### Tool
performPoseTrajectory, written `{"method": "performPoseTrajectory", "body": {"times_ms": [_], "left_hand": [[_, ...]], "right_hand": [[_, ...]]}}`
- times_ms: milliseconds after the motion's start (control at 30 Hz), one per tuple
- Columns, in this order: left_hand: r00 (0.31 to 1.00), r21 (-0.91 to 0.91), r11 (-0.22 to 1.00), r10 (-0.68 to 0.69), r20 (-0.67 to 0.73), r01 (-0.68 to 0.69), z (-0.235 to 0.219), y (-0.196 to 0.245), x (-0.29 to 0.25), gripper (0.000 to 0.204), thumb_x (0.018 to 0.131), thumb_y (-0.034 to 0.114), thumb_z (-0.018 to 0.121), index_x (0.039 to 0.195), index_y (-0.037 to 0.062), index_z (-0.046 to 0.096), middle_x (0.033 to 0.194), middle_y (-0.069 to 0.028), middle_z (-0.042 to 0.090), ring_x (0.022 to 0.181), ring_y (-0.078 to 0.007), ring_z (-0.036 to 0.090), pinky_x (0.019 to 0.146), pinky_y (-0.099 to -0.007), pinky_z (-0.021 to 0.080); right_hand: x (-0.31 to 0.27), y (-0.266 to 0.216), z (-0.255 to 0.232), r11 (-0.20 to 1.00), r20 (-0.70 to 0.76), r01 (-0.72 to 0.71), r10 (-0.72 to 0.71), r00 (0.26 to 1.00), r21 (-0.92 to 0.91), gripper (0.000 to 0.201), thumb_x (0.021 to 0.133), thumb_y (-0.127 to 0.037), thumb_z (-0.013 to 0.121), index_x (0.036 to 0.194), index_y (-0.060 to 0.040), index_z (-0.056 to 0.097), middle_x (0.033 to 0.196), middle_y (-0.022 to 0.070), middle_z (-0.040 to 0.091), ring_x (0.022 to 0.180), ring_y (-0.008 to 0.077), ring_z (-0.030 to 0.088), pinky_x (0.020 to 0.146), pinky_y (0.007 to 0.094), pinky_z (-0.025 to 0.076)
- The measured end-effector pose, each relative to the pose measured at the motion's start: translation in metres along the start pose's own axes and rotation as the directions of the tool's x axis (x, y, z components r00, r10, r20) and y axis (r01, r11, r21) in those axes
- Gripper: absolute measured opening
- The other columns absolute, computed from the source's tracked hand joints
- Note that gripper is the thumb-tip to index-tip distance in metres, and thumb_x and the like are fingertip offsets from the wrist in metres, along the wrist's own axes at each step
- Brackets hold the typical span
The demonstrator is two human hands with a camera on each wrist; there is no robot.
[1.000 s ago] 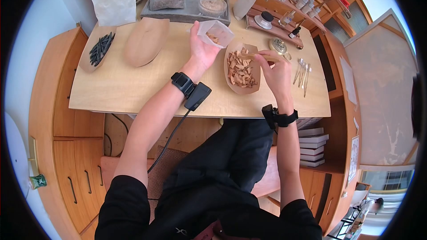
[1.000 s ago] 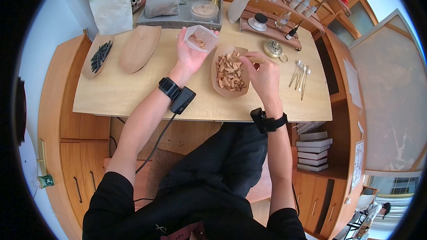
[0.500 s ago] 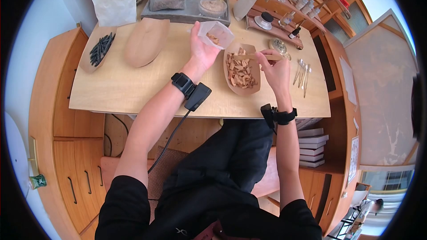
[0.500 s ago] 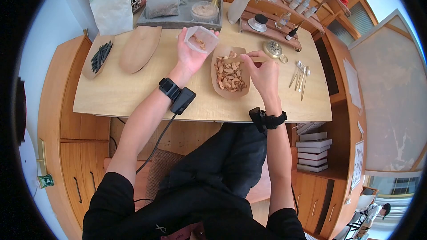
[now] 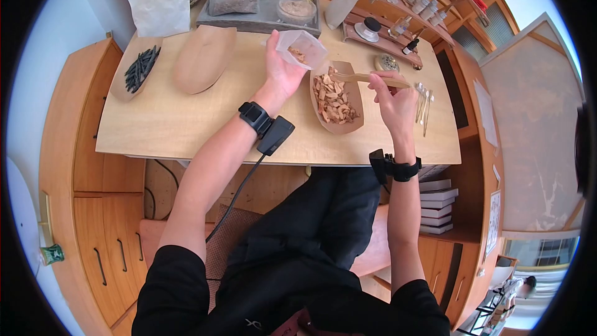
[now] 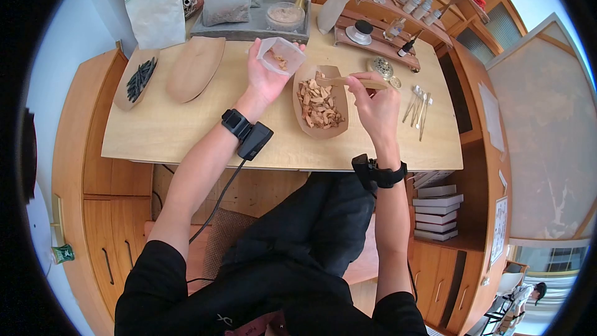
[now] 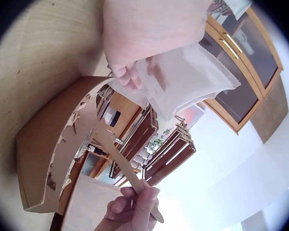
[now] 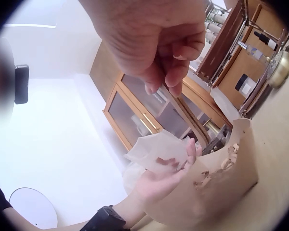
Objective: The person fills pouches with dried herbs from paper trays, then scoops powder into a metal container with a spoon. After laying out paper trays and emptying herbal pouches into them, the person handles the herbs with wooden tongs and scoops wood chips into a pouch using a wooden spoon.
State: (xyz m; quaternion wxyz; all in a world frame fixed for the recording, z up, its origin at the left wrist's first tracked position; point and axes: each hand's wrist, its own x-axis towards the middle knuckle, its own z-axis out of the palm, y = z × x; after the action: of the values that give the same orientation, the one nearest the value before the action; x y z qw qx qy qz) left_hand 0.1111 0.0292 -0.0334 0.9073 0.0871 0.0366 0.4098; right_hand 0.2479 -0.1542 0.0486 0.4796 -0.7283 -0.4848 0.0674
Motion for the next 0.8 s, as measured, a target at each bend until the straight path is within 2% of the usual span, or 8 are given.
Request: {"method": "performPoseTrajectory", "body": {"times_ms": [100, 200, 267, 300, 367, 500, 567, 800], "left_hand": [[1.000, -0.001, 1.000, 0.014, -0.004, -0.014, 0.000, -0.001, 0.000, 0.053, 0.093, 0.049, 0.054, 0.120, 0.0032, 0.050, 0.121, -0.0194, 0.055, 0.123, -0.0397, 0.050, 0.108, -0.0478, 0.041], [1.000, -0.005, 1.000, 0.006, 0.016, -0.006, 0.001, 0.000, 0.000, 0.053, 0.093, 0.049, 0.053, 0.120, 0.0030, 0.050, 0.121, -0.0194, 0.055, 0.123, -0.0398, 0.050, 0.108, -0.0480, 0.041], [1.000, -0.003, 1.000, 0.010, 0.013, -0.010, 0.003, 0.001, -0.002, 0.054, 0.094, 0.049, 0.052, 0.121, 0.0026, 0.050, 0.120, -0.0195, 0.056, 0.122, -0.0399, 0.051, 0.108, -0.0481, 0.041], [1.000, -0.003, 1.000, 0.013, 0.013, -0.013, 0.002, 0.001, -0.001, 0.054, 0.094, 0.049, 0.052, 0.121, 0.0026, 0.050, 0.120, -0.0195, 0.056, 0.122, -0.0399, 0.051, 0.108, -0.0481, 0.041], [1.000, -0.026, 1.000, -0.012, 0.003, 0.012, 0.000, 0.001, 0.000, 0.054, 0.094, 0.049, 0.052, 0.121, 0.0024, 0.050, 0.121, -0.0197, 0.056, 0.122, -0.0399, 0.051, 0.108, -0.0482, 0.041], [1.000, 0.003, 1.000, 0.000, -0.007, 0.000, 0.000, -0.001, 0.000, 0.055, 0.094, 0.049, 0.052, 0.122, 0.0024, 0.049, 0.121, -0.0198, 0.055, 0.122, -0.0399, 0.051, 0.108, -0.0479, 0.041], [1.000, -0.004, 1.000, -0.001, 0.000, 0.001, 0.000, -0.001, 0.002, 0.054, 0.094, 0.048, 0.052, 0.122, 0.0024, 0.049, 0.121, -0.0197, 0.055, 0.122, -0.0396, 0.051, 0.108, -0.0479, 0.041], [1.000, 0.010, 1.000, 0.011, -0.010, -0.011, 0.002, 0.000, -0.001, 0.055, 0.094, 0.049, 0.052, 0.122, 0.0019, 0.048, 0.121, -0.0189, 0.055, 0.122, -0.0394, 0.051, 0.108, -0.0485, 0.041]], "right_hand": [[-0.001, -0.004, -0.001, 0.997, -0.044, 0.047, -0.050, 0.998, -0.064, 0.021, 0.087, -0.019, 0.072, 0.093, 0.0014, 0.072, 0.074, 0.0091, 0.071, 0.064, 0.0107, 0.064, 0.058, 0.0254, 0.049], [0.005, 0.000, 0.005, 0.991, -0.005, 0.067, -0.068, 0.998, -0.112, 0.022, 0.088, -0.019, 0.071, 0.093, 0.0022, 0.072, 0.075, 0.0097, 0.072, 0.065, 0.0113, 0.065, 0.059, 0.0257, 0.050], [0.010, 0.012, 0.009, 0.998, -0.009, -0.041, 0.040, 0.999, -0.046, 0.024, 0.087, -0.021, 0.072, 0.092, 0.0025, 0.072, 0.073, 0.0093, 0.071, 0.067, 0.0119, 0.067, 0.059, 0.0254, 0.050], [0.012, 0.014, 0.010, 0.998, -0.007, -0.039, 0.038, 0.999, -0.045, 0.024, 0.087, -0.021, 0.072, 0.092, 0.0025, 0.072, 0.073, 0.0093, 0.071, 0.067, 0.0119, 0.067, 0.059, 0.0254, 0.050], [0.015, 0.019, 0.011, 0.987, 0.027, -0.157, 0.158, 0.987, -0.037, 0.026, 0.087, -0.023, 0.072, 0.091, 0.0026, 0.072, 0.070, 0.0084, 0.070, 0.068, 0.0115, 0.067, 0.059, 0.0249, 0.050], [0.009, 0.025, 0.019, 0.998, 0.066, -0.063, 0.063, 0.996, -0.005, 0.026, 0.087, -0.023, 0.072, 0.092, 0.0017, 0.072, 0.069, 0.0075, 0.070, 0.064, 0.0102, 0.065, 0.057, 0.0247, 0.048], [0.008, 0.024, 0.022, 0.997, 0.028, 0.052, -0.050, 0.998, -0.063, 0.025, 0.086, -0.023, 0.073, 0.092, 0.0007, 0.073, 0.068, 0.0070, 0.069, 0.059, 0.0093, 0.061, 0.055, 0.0253, 0.047], [0.000, 0.006, 0.010, 0.999, 0.023, -0.009, 0.010, 1.000, -0.033, 0.022, 0.087, -0.020, 0.072, 0.093, 0.0012, 0.072, 0.066, 0.0056, 0.067, 0.055, 0.0081, 0.057, 0.052, 0.0246, 0.045]]}}
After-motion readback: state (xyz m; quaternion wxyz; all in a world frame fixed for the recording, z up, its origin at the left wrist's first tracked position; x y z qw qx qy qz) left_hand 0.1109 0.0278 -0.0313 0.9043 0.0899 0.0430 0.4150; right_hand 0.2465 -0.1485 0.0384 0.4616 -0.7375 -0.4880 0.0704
